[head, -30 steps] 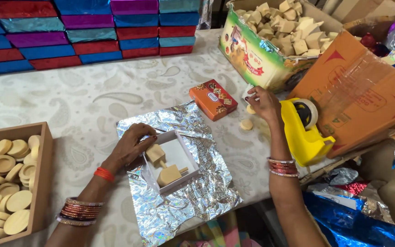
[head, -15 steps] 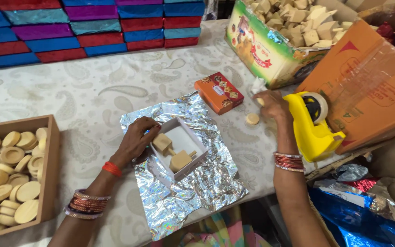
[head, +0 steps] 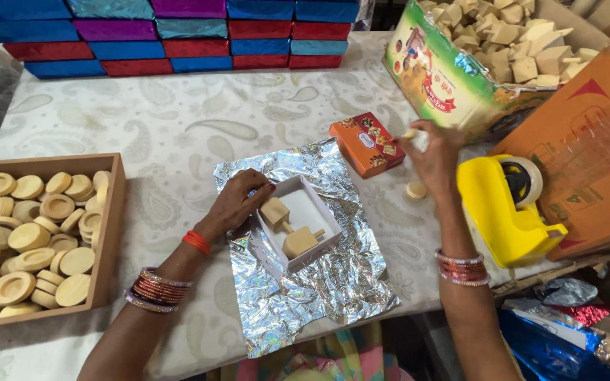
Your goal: The person wipes small wooden pieces with a white cloth, then places them into a small white box. They close the box and wrap it in blue metallic foil, folding the edges neatly. The wrapped package is set aside on the table.
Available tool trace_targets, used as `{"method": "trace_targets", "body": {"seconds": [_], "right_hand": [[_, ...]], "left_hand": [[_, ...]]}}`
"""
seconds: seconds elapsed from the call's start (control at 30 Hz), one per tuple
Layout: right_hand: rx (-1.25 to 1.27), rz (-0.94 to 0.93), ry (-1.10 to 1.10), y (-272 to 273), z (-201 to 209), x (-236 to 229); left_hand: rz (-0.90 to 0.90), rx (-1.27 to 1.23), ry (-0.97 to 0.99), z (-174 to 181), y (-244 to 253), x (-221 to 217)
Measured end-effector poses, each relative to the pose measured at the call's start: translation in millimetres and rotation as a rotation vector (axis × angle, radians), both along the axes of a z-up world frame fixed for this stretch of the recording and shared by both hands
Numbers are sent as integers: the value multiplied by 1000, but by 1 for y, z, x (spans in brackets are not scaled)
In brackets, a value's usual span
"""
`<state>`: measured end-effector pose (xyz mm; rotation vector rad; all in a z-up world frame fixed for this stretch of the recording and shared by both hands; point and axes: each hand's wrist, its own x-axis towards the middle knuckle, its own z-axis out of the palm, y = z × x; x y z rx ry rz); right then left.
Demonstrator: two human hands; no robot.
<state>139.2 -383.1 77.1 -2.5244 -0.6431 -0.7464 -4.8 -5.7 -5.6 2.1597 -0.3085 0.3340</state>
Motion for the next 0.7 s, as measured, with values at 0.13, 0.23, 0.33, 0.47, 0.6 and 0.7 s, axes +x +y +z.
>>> {"method": "trace_targets", "body": {"seconds": [0.13, 0.23, 0.33, 0.47, 0.6, 0.7], "right_hand": [[287, 561, 356, 56, -17, -34], [10, 870, 118, 94, -11, -78], [-197, 938, 71, 115, -9, -95], [-316, 857, 126, 127, -22, -80], [-478, 877, 28, 137, -18, -78], [-440, 916, -25, 138, 4, -84]], "left_hand": [[4, -37, 34, -2, 0, 2], [-6, -11, -18, -1, 0, 1], [4, 2, 6, 0, 0, 1], [-9, -4, -25, 1, 1, 0], [-16, -10, -17, 2, 0, -1], [-24, -8, -32, 0, 2, 1]]}}
